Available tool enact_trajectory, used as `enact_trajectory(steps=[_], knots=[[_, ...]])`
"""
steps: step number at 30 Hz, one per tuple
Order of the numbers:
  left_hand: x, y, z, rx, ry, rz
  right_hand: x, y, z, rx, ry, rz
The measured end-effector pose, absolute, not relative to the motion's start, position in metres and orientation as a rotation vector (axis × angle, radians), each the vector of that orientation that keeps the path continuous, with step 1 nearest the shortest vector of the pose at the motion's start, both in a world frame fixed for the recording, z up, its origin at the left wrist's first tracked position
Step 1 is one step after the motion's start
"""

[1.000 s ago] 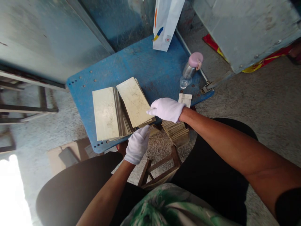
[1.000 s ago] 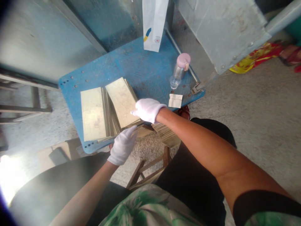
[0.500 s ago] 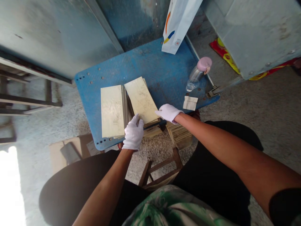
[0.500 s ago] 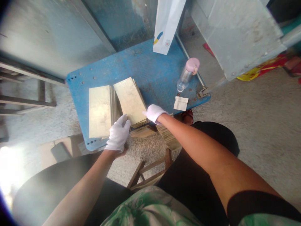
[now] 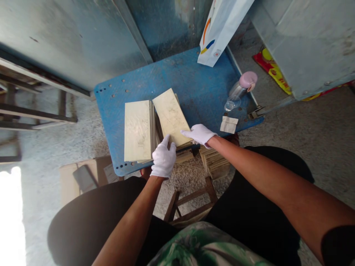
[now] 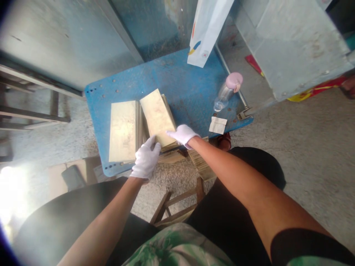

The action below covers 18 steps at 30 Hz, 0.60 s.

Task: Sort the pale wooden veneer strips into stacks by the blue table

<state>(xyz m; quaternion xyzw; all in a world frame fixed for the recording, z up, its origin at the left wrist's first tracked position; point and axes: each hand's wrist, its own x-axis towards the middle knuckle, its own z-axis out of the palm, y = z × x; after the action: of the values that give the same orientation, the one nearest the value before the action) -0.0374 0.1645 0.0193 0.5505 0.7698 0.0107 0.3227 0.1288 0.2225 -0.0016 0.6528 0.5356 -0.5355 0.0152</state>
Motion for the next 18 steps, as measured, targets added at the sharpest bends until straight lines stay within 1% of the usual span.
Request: enact_trajectory(steps=[6,10,12,15,18], knots=[[-0.041,0.165,0.014,1.413,2.008,0.071,0.125,0.221,-0.001,2.091,1.614,-1.886],[-0.050,0.170,0.012,1.310,1.936,0.251,0.124,0.218,0.008,2.145,1.408,-2.289],[-0.059,0.176,0.015,1.254,1.890,0.361,0.125,0.214,0.014,2.146,1.309,-2.431],[-0.075,0.192,0.028,1.258,1.877,0.481,0.130,0.205,0.024,2.123,1.231,-2.505],[-0.092,0.214,0.048,1.369,1.934,0.501,0.135,0.191,0.032,2.081,1.197,-2.546]])
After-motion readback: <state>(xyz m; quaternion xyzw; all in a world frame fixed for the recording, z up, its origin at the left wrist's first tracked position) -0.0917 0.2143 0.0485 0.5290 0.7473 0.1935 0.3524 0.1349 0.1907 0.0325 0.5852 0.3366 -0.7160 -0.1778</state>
